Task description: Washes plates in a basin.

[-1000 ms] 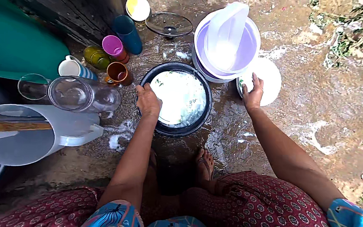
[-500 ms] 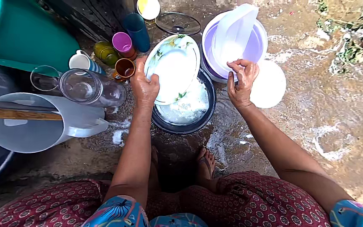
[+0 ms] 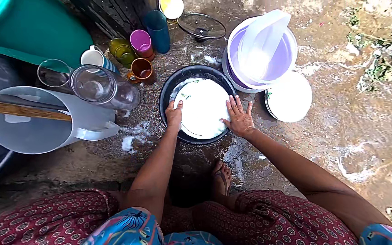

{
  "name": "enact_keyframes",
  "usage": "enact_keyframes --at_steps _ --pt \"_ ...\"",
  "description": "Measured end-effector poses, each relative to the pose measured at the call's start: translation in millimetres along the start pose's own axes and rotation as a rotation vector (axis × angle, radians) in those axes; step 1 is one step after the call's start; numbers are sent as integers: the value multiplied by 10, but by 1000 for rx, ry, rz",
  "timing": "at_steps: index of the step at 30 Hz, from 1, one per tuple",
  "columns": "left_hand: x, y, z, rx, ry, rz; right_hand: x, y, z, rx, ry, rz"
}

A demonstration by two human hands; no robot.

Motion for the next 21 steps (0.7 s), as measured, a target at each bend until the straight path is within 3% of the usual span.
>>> enact_keyframes --at_steps 7,13,16,19,21 --pt "-203 487 152 8 -63 42 497 -201 -518 1 230 114" --pt "-273 759 270 3 -61 63 1035 -768 -904 328 184 -51" --pt "-148 819 267 -7 -63 101 767 -1081 -770 308 265 -380" --pt "13 719 292 15 -115 43 303 -1195 -611 337 4 -606" --pt "112 536 318 26 -172 -47 11 -1109 -551 261 -214 -664"
Point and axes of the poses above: each hand's wrist, its own x-axis towards the middle knuckle, its own z-axis out of the palm, y = z × x, the point moved 8 cm from there along x, towards the middle knuckle, and after that the axes turned 13 degrees about -x, right-handed, at the moved point
